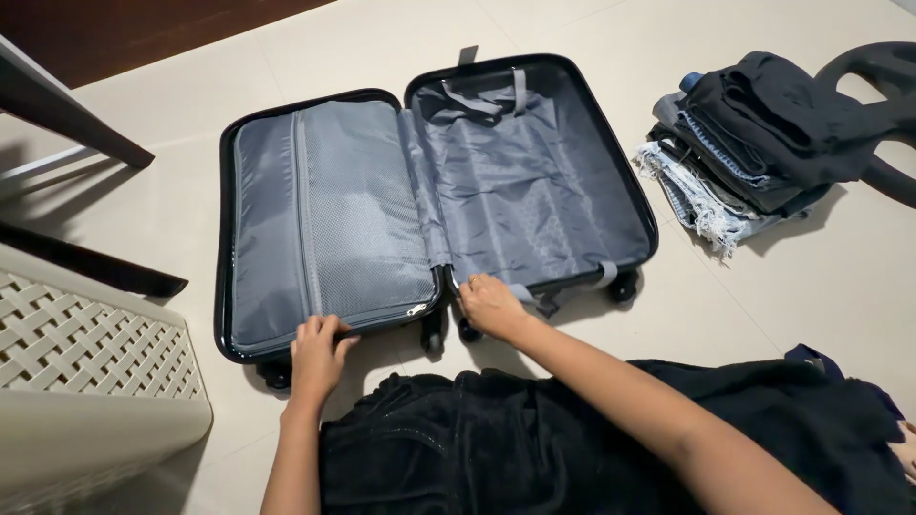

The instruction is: The person packs a suitcase by first placing a white folded cloth into the left compartment and zipping the mesh cover. They then open the right compartment and place several folded clothing items, including jeans and shirts, into the suitcase.

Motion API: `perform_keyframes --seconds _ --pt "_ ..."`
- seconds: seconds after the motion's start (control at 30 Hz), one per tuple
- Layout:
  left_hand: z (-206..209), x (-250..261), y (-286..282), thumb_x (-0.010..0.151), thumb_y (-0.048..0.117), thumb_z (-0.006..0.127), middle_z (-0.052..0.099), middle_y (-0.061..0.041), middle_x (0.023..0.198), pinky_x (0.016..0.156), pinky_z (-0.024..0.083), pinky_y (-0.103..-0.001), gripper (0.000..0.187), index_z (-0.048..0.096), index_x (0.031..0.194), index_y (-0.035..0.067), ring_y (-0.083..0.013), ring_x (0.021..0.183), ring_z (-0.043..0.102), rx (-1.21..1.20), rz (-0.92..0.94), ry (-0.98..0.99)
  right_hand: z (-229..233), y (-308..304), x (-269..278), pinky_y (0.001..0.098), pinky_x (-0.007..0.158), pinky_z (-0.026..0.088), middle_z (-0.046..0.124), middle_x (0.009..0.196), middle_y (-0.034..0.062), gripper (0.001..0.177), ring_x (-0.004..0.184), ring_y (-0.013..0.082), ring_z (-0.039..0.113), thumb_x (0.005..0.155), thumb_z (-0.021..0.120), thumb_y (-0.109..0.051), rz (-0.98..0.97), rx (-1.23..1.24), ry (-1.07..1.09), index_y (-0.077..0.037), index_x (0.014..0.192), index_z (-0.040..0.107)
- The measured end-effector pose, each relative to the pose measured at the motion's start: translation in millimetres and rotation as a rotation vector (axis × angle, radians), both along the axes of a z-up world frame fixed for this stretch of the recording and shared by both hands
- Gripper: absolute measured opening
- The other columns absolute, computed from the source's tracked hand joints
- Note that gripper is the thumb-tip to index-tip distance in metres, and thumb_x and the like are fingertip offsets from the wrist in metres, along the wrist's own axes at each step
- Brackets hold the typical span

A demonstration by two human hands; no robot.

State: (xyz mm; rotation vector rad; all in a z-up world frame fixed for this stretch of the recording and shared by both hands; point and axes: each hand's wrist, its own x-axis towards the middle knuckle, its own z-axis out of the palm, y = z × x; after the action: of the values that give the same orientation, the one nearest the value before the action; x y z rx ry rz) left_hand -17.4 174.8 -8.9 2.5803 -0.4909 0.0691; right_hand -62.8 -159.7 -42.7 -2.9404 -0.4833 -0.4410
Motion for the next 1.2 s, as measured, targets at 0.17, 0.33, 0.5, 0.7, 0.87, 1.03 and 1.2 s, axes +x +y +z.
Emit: perform_keyframes --seconds 0.17,0.33,0.5,0.7,0.87,1.03,1.2 --pt "-17.2 -7.5 18.1 0.072 0.047 0.084 0.058 -0.007 0.105 0.098 0.037 -0.051 0.044 0.067 0.094 0.012 -0.0327 0.106 0.051 0.037 0.070 -0.062 -23.4 38.4 -17.6 0.0412 0.069 0.057 0.066 0.082 0.0165 0.025 0.082 0.0325 0.068 0.088 0.068 -0.025 -0.025 0.067 -0.059 0.000 0.085 0.067" --pt "-17.7 -22.9 20.8 0.071 0.051 0.083 0.060 -0.006 0.103 0.099 0.038 -0.049 0.047 0.066 0.090 0.012 -0.0320 0.106 0.053 0.048 0.106 0.034 -29.0 45.0 -39.0 0.0416 0.067 0.058 0.067 0.083 0.0178 0.027 0.079 0.0334 0.069 0.087 0.071 -0.027 -0.097 0.091 0.023 0.000 0.085 0.067" --pt "4.9 -35.6 6.6 0.072 0.052 0.083 0.062 -0.008 0.108 0.099 0.043 -0.049 0.050 0.067 0.098 0.013 -0.0318 0.112 0.056 0.234 0.169 0.172 -18.9 41.9 -61.2 0.0427 0.073 0.056 0.066 0.088 0.0181 0.029 0.087 0.0345 0.067 0.091 0.070 -0.029 -0.106 0.105 0.092 0.000 0.087 0.067" --pt "28.3 -75.7 -86.7 0.081 0.021 0.075 0.059 -0.016 0.119 0.094 0.044 -0.053 0.043 0.064 0.121 0.010 -0.0379 0.114 0.055 0.059 0.034 0.036 24.6 11.2 -89.2 0.0460 0.088 0.050 0.065 0.104 0.0176 0.031 0.101 0.0373 0.061 0.090 0.072 -0.030 -0.005 0.334 0.187 -0.001 0.101 0.068" --pt "31.0 -108.1 -185.8 0.087 0.022 0.070 0.062 -0.015 0.112 0.092 0.045 -0.050 0.033 0.065 0.117 0.009 -0.0357 0.106 0.059 -0.182 -0.353 -0.034 56.2 -37.4 -110.7 0.0476 0.089 0.049 0.063 0.105 0.0183 0.033 0.104 0.0385 0.060 0.083 0.075 -0.025 -0.040 0.337 0.206 -0.004 0.107 0.068" --pt "20.5 -117.1 -243.5 0.096 0.023 0.063 0.067 -0.013 0.104 0.085 0.048 -0.049 0.020 0.064 0.109 0.008 -0.0360 0.100 0.063 -0.248 -0.456 -0.001 64.5 -84.3 -126.0 0.0476 0.088 0.053 0.064 0.107 0.0180 0.024 0.100 0.0387 0.064 0.086 0.070 -0.020 -0.258 0.303 0.314 -0.006 0.105 0.067" --pt "3.0 -122.9 -289.5 0.099 0.021 0.059 0.066 -0.016 0.104 0.083 0.050 -0.050 0.017 0.062 0.106 0.006 -0.0383 0.099 0.064 -0.273 -0.477 0.011 52.8 -115.6 -136.1 0.0509 0.081 0.055 0.066 0.104 0.0245 0.024 0.094 0.0437 0.067 0.083 0.070 -0.018 -0.335 0.252 0.174 -0.001 0.100 0.068"
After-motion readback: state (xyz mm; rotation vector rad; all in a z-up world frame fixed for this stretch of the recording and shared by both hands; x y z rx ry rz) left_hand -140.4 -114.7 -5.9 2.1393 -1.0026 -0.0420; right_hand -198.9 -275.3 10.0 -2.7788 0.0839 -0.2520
